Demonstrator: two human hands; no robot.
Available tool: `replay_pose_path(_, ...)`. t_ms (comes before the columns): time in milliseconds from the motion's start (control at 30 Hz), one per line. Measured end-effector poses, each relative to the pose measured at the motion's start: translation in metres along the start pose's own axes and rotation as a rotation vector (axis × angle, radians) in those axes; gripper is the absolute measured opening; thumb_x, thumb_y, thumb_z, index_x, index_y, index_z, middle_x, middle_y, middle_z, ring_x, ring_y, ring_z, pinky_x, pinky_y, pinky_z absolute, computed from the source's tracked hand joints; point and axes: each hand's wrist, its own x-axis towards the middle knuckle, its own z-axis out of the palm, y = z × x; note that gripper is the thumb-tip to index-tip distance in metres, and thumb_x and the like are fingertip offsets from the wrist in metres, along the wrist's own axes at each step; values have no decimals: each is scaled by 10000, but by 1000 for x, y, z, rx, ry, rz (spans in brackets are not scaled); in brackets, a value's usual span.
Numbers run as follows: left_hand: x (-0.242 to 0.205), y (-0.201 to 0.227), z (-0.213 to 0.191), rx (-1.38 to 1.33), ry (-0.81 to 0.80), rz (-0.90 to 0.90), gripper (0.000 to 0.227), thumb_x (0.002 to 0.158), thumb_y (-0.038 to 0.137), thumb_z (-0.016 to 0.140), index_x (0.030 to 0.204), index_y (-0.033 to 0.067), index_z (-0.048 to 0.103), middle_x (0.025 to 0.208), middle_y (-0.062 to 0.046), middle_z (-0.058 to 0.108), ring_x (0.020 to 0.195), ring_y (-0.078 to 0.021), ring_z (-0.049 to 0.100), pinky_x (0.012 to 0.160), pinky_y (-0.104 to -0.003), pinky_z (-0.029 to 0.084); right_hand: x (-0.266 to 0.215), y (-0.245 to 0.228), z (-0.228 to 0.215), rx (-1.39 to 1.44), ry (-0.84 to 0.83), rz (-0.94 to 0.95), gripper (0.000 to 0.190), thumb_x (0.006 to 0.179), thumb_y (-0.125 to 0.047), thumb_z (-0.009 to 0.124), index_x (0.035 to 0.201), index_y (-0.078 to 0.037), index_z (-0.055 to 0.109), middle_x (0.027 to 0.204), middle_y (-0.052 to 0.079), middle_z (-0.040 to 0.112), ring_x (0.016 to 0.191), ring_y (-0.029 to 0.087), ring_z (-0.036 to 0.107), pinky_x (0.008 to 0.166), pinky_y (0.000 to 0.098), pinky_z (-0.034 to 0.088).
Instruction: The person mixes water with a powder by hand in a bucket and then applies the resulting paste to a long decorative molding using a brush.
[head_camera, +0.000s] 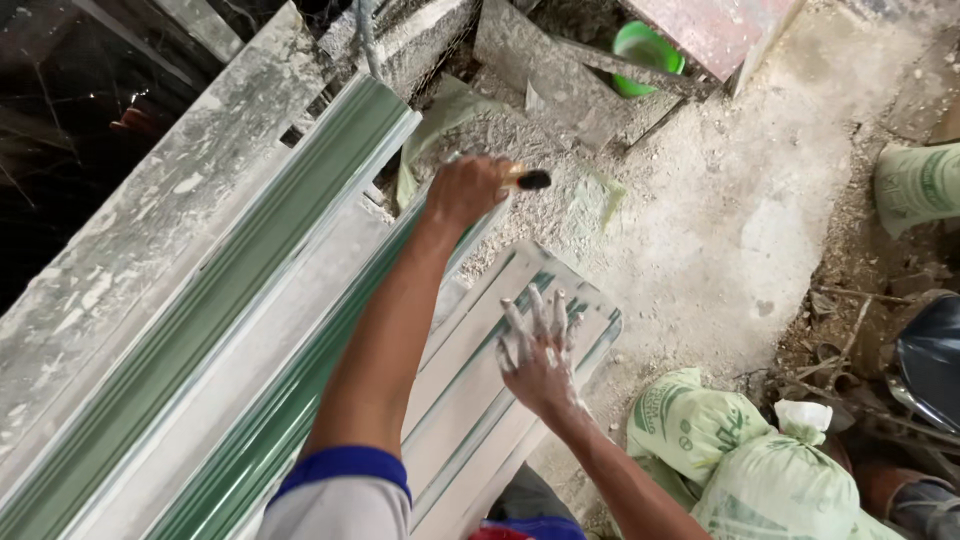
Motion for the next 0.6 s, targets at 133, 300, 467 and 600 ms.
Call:
replay_pose_path(133,32,1,-18,-106,95,-11,434,885,282,760,1276,171,607,1001,-86,746,907,-372,749,693,-579,635,-12,3,2,13,-129,50,687,929,-399,636,1567,-391,380,1663,73,293,1511,502,196,1128,754,173)
replay_pose_path(300,20,-3,-36,-434,398,-114,506,1080,187,579,1555,203,405,1365,-243,663,502,-45,564,333,-173,447,-23,24,12,10,-20,-111,659,938,-367,626,1550,-222,428,1692,158,223,1568,455,101,1216,720,-9)
replay_pose_path(467,-63,-13,-28,-229,213,-467,446,1010,326,543,1435,200,585,1029,-219,727,890,-480,723,759,-630,591,-23,15,3,-3,-364,103,595,957,-490,566,1530,-464,408,1661,36,271,1532,476,168,1161,772,153)
replay_pose_path(600,-132,-23,-39,-367,124,-606,437,1028,357,505,1460,297,537,1179,-214,703,977,-488,708,836,-635,591,-23,-16,-14,39,-367,60,582,986,-453,544,1550,-394,408,1642,94,303,1518,509,169,1151,775,158)
